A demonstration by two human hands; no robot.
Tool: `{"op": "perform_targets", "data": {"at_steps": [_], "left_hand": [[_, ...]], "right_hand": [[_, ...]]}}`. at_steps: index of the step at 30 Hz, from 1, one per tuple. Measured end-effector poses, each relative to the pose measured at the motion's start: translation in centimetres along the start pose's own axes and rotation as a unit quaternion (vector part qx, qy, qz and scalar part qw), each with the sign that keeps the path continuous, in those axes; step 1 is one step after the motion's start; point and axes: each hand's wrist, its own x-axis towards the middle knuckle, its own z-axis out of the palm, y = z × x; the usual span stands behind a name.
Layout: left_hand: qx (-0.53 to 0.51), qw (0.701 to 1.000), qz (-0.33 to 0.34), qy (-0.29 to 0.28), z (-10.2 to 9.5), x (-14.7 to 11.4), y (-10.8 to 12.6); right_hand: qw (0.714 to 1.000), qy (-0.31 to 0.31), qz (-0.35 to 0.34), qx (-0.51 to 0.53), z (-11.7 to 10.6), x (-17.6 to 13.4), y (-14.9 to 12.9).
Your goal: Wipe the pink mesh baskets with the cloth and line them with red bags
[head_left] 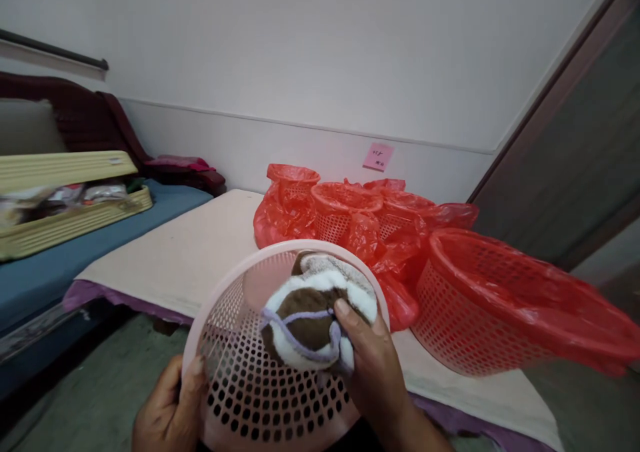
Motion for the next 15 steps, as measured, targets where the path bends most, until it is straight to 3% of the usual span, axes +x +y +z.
{"op": "perform_targets", "data": {"at_steps": [3, 8, 12, 15], "left_hand": [[-0.007, 1.000, -0.022, 0.000, -0.1, 0.3, -0.8], [-0.040, 0.999, -0.026, -0.020, -0.1, -0.1, -0.9], [-0.047, 0.998, -0.033, -0.040, 0.7, -1.3, 0.0], [-0.047, 0.997, -0.044, -0.048, 1.2, -1.9, 0.1]], "right_hand": [[0.996, -0.016, -0.055, -0.066, 0.4, -0.6, -0.9], [0.986, 0.009, -0.134, -0.100, 1.3, 0.8, -1.7], [0.987, -0.089, -0.074, -0.115, 2.6, 0.3, 0.6], [0.950, -0.179, -0.107, -0.231, 3.5, -1.1, 2.8]]}}
